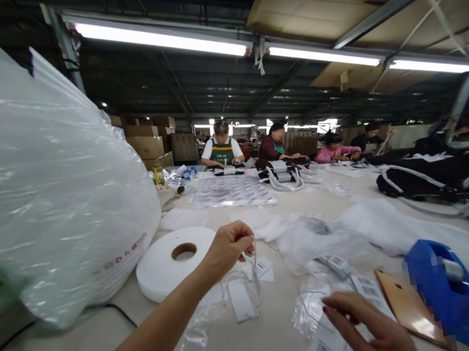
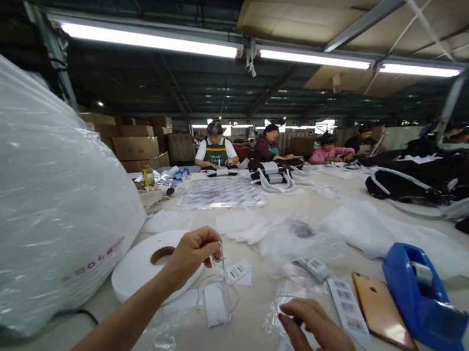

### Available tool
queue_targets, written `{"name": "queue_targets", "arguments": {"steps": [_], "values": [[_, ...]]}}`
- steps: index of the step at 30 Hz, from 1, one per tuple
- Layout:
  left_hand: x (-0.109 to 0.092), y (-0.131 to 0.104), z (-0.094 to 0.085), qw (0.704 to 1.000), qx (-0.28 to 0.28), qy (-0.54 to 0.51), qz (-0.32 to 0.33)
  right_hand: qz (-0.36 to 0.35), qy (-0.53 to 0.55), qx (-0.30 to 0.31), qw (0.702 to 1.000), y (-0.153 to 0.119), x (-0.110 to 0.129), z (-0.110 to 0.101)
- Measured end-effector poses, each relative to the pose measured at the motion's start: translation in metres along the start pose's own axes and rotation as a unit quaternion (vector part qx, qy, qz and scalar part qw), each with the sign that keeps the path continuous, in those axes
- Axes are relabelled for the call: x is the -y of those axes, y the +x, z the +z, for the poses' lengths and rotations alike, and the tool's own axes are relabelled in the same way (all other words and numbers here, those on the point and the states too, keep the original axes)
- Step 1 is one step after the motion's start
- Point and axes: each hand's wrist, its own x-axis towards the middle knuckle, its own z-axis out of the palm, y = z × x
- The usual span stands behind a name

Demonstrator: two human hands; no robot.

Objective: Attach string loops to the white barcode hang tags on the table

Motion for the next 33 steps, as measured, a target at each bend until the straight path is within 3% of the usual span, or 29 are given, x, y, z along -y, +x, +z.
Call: {"name": "queue_targets", "arguments": {"steps": [4,9,16,23,25,28,33], "values": [[-0.015,-0.016,0.009,1.0,0.011,-0.021,-0.012,-0.095,0.027,0.019,0.995,0.023,0.036,0.028],[-0.026,-0.037,0.023,0.995,0.05,-0.068,-0.053,-0.177,-0.04,0.009,0.983,0.027,0.052,0.046],[-0.031,-0.055,0.036,0.991,0.047,-0.076,-0.099,-0.25,-0.097,0.013,0.963,0.018,0.065,0.039],[-0.033,-0.063,0.039,0.982,0.076,-0.088,-0.151,-0.319,-0.164,0.081,0.93,0.022,0.077,0.03],[-0.033,-0.065,0.038,0.979,0.087,-0.097,-0.156,-0.299,-0.13,0.099,0.94,0.022,0.078,0.028],[-0.029,-0.066,0.031,0.976,0.107,-0.111,-0.151,-0.199,-0.008,0.125,0.972,0.023,0.081,0.022],[-0.006,-0.074,0.013,0.974,0.162,-0.135,-0.081,-0.043,0.105,0.118,0.986,0.027,0.082,0.01]]}}
